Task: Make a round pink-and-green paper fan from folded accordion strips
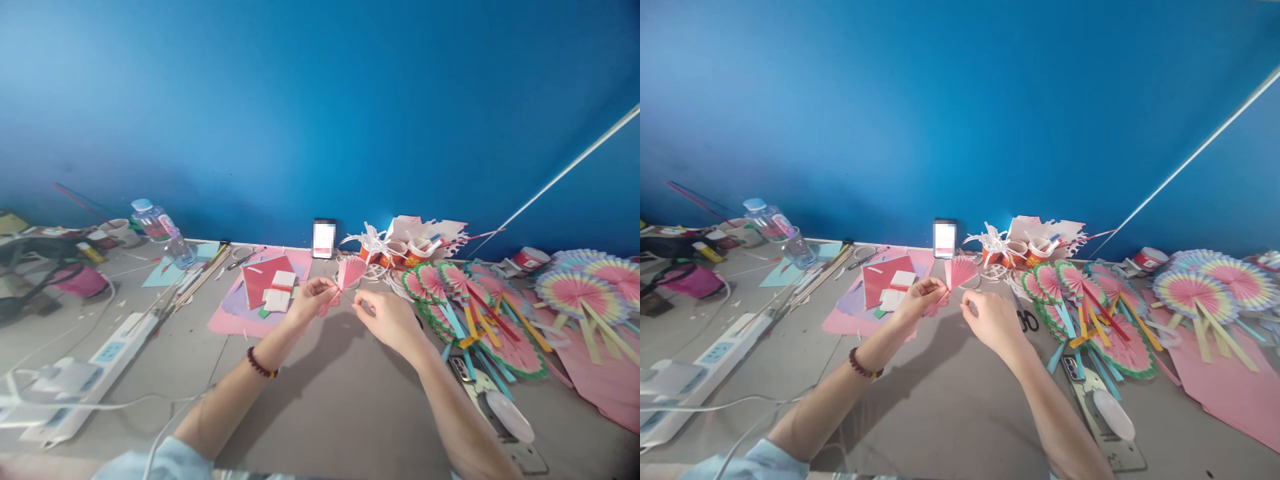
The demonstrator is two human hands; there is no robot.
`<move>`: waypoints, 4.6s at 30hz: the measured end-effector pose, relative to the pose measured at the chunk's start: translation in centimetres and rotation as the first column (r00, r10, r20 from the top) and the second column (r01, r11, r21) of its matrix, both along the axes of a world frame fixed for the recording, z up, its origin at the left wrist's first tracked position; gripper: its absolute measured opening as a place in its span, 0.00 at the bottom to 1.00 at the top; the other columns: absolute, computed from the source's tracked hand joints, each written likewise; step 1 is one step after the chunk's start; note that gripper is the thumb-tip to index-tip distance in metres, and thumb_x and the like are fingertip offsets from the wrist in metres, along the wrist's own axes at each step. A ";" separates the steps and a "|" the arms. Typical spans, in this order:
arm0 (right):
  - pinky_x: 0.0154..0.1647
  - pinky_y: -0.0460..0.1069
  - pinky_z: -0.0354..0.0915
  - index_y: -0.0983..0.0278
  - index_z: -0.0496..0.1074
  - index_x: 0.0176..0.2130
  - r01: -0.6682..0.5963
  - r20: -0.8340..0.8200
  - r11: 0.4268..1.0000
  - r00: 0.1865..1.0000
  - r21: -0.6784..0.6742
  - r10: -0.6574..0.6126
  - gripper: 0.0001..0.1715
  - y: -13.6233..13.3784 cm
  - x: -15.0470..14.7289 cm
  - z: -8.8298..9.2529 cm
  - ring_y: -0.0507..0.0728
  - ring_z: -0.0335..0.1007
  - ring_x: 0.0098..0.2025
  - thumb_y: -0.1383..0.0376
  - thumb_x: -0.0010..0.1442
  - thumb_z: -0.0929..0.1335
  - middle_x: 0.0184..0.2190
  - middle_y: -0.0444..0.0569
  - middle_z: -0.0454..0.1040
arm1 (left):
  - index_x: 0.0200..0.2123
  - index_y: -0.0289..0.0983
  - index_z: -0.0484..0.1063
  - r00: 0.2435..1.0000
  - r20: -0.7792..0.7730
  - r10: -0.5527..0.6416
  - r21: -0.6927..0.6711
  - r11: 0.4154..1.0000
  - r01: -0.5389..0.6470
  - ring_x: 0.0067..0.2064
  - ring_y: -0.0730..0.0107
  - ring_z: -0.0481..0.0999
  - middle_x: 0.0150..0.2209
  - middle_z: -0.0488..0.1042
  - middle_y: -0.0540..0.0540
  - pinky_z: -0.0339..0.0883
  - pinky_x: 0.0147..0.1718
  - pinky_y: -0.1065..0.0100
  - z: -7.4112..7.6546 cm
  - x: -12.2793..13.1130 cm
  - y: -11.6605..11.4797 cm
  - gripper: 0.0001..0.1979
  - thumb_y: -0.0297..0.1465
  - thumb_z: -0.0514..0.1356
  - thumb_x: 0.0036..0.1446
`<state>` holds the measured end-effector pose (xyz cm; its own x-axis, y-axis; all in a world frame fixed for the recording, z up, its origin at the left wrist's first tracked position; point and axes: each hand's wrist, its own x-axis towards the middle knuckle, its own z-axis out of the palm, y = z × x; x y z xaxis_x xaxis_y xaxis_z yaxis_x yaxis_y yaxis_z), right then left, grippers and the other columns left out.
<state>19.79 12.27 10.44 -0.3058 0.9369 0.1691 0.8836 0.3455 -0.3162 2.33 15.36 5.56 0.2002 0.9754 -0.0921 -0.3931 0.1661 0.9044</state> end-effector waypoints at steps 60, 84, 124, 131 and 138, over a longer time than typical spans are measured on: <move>0.23 0.45 0.49 0.59 0.74 0.28 0.017 -0.062 0.993 0.998 -0.113 -0.024 0.10 0.0 -0.1 0.1 0.51 0.64 0.23 0.60 0.57 0.65 0.21 0.43 0.73 | 0.23 0.38 0.75 0.736 -0.671 0.095 0.353 0.913 0.205 0.24 0.69 0.70 0.22 0.75 0.47 0.60 0.27 0.71 -2.0 0.4 -0.4 0.06 0.26 0.57 0.47; 0.23 0.45 0.48 0.59 0.74 0.31 0.058 -0.053 0.998 0.997 0.008 -0.058 0.09 -0.6 0.0 0.1 0.50 0.59 0.19 0.62 0.58 0.64 0.19 0.41 0.70 | 0.24 0.34 0.70 0.990 -0.088 0.113 0.004 0.994 -0.113 0.22 0.76 0.71 0.21 0.72 0.50 0.69 0.28 0.70 -0.4 -0.1 0.4 0.20 0.41 0.71 0.33; 0.21 0.44 0.46 0.63 0.71 0.30 -0.158 -0.373 0.973 0.924 -0.170 0.085 0.15 0.3 2.1 0.2 0.48 0.46 0.19 0.56 0.58 0.63 0.17 0.39 0.57 | 0.25 0.35 0.72 0.997 0.024 0.071 -0.026 0.997 -0.070 0.22 0.78 0.69 0.20 0.72 0.52 0.61 0.24 0.74 0.0 -0.1 0.0 0.16 0.38 0.71 0.36; 0.21 0.44 0.44 0.64 0.72 0.31 -0.228 -0.462 0.931 0.884 -0.284 0.076 0.17 2.2 2.9 -0.7 0.48 0.44 0.20 0.53 0.56 0.65 0.16 0.37 0.49 | 0.26 0.35 0.71 0.996 0.069 0.051 -0.083 0.996 -0.045 0.23 0.78 0.70 0.22 0.73 0.50 0.58 0.21 0.76 0.1 0.1 -0.2 0.17 0.37 0.71 0.36; 0.24 0.44 0.53 0.65 0.73 0.32 -0.260 -0.562 0.892 0.827 -0.369 0.008 0.17 4.2 3.6 -2.3 0.49 0.54 0.23 0.54 0.51 0.69 0.19 0.40 0.60 | 0.26 0.34 0.71 0.989 0.089 -0.119 -0.030 0.992 0.122 0.22 0.78 0.68 0.20 0.70 0.51 0.57 0.20 0.76 0.1 0.4 -0.9 0.16 0.39 0.70 0.40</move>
